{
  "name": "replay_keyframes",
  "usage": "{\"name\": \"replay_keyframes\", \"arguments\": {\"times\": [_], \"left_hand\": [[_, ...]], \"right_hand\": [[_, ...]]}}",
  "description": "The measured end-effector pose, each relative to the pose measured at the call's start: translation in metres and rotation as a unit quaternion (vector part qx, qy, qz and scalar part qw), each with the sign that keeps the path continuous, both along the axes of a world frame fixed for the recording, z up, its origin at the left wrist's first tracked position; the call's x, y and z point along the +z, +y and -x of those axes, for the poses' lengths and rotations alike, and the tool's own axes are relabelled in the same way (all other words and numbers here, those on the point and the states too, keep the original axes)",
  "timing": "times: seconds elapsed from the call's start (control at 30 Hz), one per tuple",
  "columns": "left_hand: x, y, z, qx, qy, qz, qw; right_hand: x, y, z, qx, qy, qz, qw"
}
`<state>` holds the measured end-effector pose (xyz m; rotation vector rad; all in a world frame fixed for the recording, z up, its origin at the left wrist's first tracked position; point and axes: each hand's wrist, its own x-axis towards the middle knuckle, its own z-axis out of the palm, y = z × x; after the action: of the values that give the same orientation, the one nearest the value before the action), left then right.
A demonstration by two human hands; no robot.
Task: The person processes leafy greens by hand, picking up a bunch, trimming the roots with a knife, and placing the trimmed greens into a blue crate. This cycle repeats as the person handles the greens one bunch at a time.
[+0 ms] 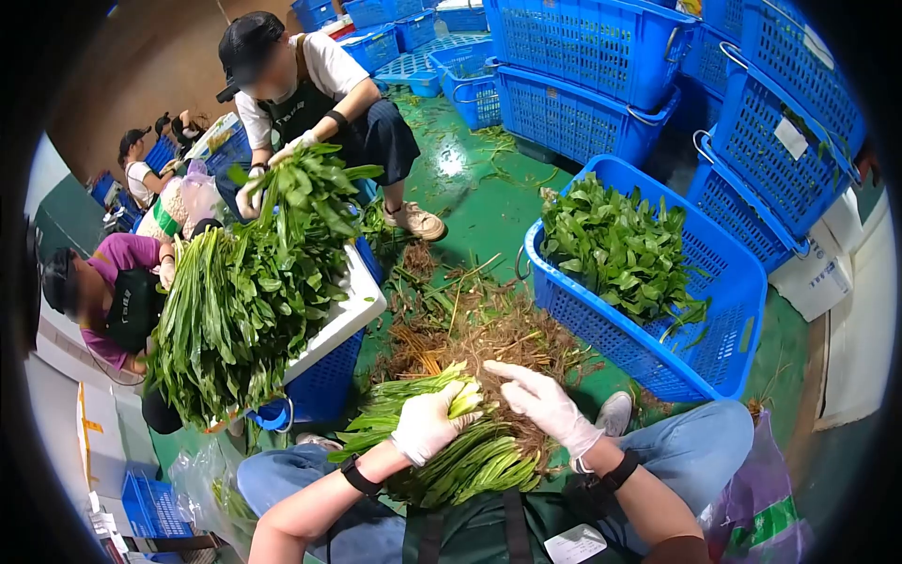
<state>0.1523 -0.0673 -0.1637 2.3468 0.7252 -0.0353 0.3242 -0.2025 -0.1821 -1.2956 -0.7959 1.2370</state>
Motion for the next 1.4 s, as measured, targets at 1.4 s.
{"name": "replay_keyframes", "arguments": {"times": [1.4], "left_hand": [[0.237, 0.439, 0.233, 0.408, -0.258, -0.241, 0.842]], "right_hand": [[-0.022, 0.026, -0.022, -0.204, 0.14, 0.178, 0.952]]}}
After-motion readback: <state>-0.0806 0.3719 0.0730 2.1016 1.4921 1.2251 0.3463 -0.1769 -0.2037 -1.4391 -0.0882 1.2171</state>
